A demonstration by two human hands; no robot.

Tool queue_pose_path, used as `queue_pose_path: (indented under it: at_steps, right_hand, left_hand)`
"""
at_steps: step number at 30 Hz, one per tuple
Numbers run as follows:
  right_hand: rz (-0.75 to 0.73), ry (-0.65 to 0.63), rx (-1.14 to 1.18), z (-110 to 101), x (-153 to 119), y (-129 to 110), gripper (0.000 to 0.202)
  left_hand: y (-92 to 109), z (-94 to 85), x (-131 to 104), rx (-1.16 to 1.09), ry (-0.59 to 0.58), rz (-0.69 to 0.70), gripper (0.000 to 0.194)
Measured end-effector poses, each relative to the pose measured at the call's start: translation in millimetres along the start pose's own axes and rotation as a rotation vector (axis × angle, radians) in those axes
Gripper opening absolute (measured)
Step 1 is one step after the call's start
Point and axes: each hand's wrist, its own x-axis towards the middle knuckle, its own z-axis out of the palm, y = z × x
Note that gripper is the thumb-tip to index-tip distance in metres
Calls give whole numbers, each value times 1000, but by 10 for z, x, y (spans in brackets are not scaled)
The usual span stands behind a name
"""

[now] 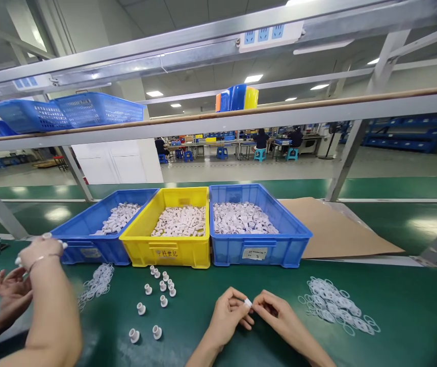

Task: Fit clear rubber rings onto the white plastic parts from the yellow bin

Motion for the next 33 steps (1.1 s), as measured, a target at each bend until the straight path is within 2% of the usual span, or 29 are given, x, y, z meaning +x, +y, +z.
queue_pose_path:
  at_steps: [8,14,22,33]
  right_hand:
    - [37,31,7,-11,14,64,38]
    - [23,-51,129,29,9,26,31]
    - [3,-11,69,11,12,56,32]
    - [19,-63,134,1,2,-19,32]
  left_hand:
    - [118,-27,-55,-33,-45,-17,39]
    - [37,-23,-64,-52,-99,-37,41]
    - [48,-28,-53,-78,-97,-19,39]
    - [11,-40,-42,-69,-106,-51,42]
